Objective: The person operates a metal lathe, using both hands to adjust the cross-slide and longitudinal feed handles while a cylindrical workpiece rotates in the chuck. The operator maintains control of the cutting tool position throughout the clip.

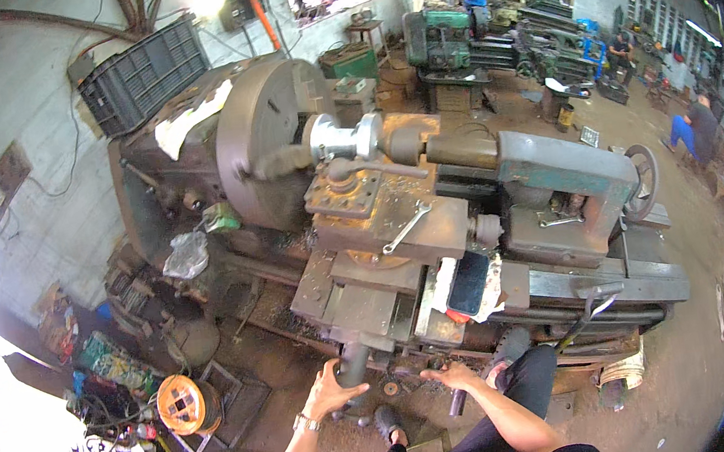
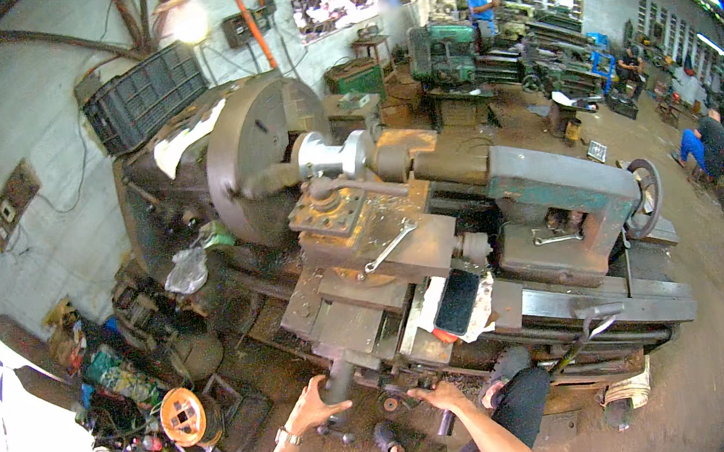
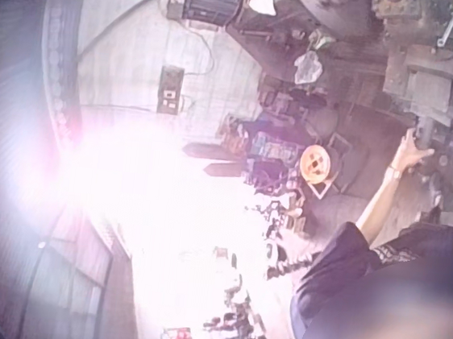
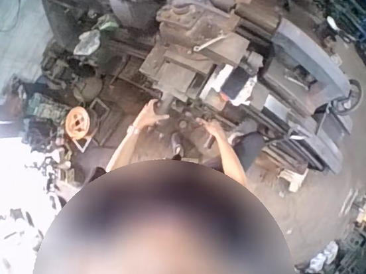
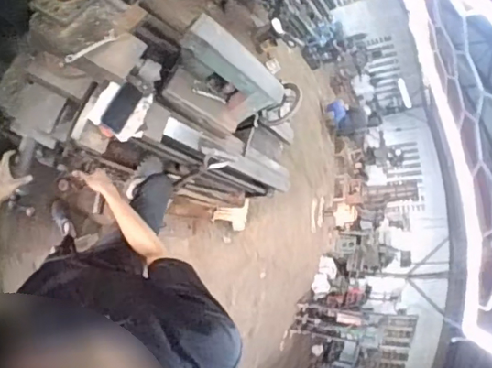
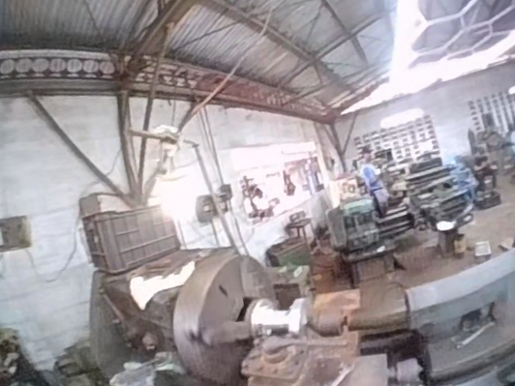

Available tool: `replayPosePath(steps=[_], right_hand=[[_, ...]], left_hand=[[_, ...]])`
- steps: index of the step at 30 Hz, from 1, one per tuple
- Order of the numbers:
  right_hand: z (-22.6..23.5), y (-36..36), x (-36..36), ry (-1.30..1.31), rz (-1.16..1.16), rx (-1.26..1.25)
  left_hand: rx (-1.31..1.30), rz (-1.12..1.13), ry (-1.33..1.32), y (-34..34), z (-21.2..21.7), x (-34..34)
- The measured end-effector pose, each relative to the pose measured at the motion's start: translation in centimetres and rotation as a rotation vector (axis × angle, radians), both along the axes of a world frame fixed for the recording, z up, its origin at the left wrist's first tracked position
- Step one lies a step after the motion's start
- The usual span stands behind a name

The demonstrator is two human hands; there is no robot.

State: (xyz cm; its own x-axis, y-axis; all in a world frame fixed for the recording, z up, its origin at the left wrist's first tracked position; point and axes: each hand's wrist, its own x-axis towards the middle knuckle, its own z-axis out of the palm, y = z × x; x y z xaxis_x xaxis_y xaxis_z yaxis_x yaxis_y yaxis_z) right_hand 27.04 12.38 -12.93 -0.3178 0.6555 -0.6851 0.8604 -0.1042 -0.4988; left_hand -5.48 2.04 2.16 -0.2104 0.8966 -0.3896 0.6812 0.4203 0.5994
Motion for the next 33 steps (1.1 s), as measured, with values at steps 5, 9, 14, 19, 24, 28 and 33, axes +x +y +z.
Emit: replayPosePath(steps=[5, 9, 14, 19, 24, 28, 33], right_hand=[[15.6, -2.1, 0.6, 0.227, 0.323, 0.506], [31.4, -1.4, 4.3, 0.470, -0.014, 1.457], [37.0, 0.6, 5.6, 0.496, -0.161, 1.751], [25.9, 0.8, 3.7, 0.061, 0.215, 0.592], [11.3, -2.4, 3.1, 0.137, 0.129, 0.148], [4.3, -1.4, 1.9, -0.020, 0.033, -0.182], [1.8, 1.1, 1.8, -0.055, 0.061, -0.127]], left_hand=[[-0.041, 0.049, 0.020, 0.1, 0.1, 0.2], [0.010, 0.087, 0.129, 0.0, -0.6, 0.8], [0.059, 0.094, 0.139, -0.3, -0.6, 1.0], [0.018, 0.101, 0.145, -0.2, -0.3, 1.1], [0.057, 0.091, 0.146, -0.1, -0.5, 1.0], [0.061, 0.093, 0.142, -0.5, -0.6, 1.1], [0.067, 0.107, 0.163, -0.4, -0.3, 1.3]])
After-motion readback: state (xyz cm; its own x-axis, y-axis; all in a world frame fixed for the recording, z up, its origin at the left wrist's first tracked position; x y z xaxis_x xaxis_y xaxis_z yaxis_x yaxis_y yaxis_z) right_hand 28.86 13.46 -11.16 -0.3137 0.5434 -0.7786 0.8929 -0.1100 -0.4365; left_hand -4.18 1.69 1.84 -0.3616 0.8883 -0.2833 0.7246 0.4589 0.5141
